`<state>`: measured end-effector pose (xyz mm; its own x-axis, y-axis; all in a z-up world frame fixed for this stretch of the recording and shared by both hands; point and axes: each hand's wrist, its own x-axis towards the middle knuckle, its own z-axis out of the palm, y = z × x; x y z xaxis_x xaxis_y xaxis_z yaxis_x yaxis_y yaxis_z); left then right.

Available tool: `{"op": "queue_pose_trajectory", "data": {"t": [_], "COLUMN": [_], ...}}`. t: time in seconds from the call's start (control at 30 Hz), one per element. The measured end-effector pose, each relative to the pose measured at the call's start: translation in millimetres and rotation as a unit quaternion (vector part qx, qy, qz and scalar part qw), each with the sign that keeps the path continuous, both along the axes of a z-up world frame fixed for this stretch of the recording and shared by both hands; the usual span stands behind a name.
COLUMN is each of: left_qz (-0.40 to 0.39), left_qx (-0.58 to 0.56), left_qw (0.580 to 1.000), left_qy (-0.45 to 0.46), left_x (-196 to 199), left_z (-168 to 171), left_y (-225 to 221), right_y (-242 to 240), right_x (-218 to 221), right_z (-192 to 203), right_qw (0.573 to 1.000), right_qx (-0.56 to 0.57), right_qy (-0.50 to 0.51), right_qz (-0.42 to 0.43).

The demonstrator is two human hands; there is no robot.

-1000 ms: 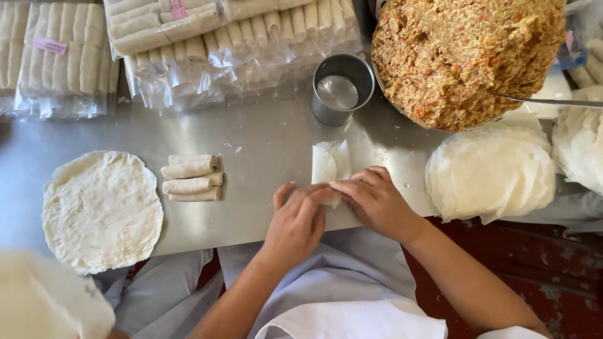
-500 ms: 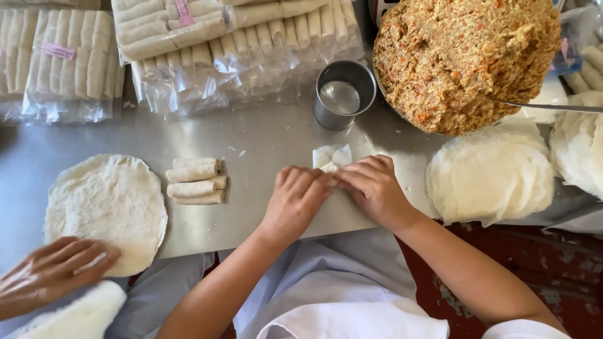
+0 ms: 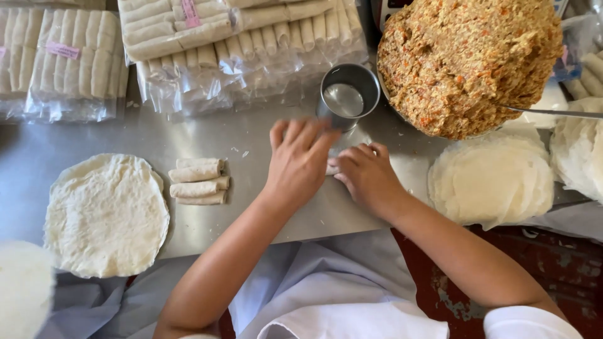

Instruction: The person places several spring rolls into a plastic bag, adds a small label, and smooths the bag on a metal table, working alongside another person at a food production station.

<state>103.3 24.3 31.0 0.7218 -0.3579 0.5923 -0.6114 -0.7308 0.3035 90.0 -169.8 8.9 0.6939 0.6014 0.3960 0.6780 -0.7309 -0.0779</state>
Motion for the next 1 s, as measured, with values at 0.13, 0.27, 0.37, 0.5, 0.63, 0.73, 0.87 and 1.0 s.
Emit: {"op": "queue_pose_trajectory", "data": {"t": [0.13, 0.27, 0.37, 0.5, 0.63, 0.73, 0.87, 1.0], "left_qz": [0.048, 0.024, -0.035, 0.004, 0.014, -0.007, 0.018, 0.012], "left_qx": [0.059, 0.058, 0.099, 0.125, 0.058, -0.009, -0.004, 0.029], "left_qw": [0.997, 0.998, 0.994, 0.981, 0.998, 0.998, 0.997, 0.999], "left_qy": [-0.03, 0.017, 0.033, 0.147, 0.028, -0.069, -0.07, -0.038], "left_x": [41.1, 31.9, -16.8, -55.0, -70.0, -64.2, -54.5, -53.0], "left_z": [36.6, 51.1, 32.7, -21.5, -28.9, -43.7, -53.4, -54.9], "left_y": [-13.0, -2.6, 10.1, 29.4, 20.9, 10.6, 5.6, 10.6], "right_y": [1.8, 9.1, 5.4, -1.2, -5.9, -4.0, -11.8, -22.9], "right_x": [-22.4, -79.1, -90.0, -75.7, -48.9, -35.2, -34.5, -28.9], "right_z": [11.6, 15.5, -2.1, -18.2, -24.4, -14.4, -5.5, -8.6], "right_qw": [0.976, 0.995, 0.996, 0.999, 0.994, 0.986, 0.994, 0.998], "right_qx": [-0.073, -0.08, -0.045, 0.005, 0.107, 0.164, 0.059, 0.048], "right_qy": [0.204, 0.025, -0.002, 0.022, 0.005, 0.004, -0.093, -0.048], "right_qz": [-0.022, -0.06, -0.071, -0.035, 0.011, 0.032, 0.011, -0.003]}}
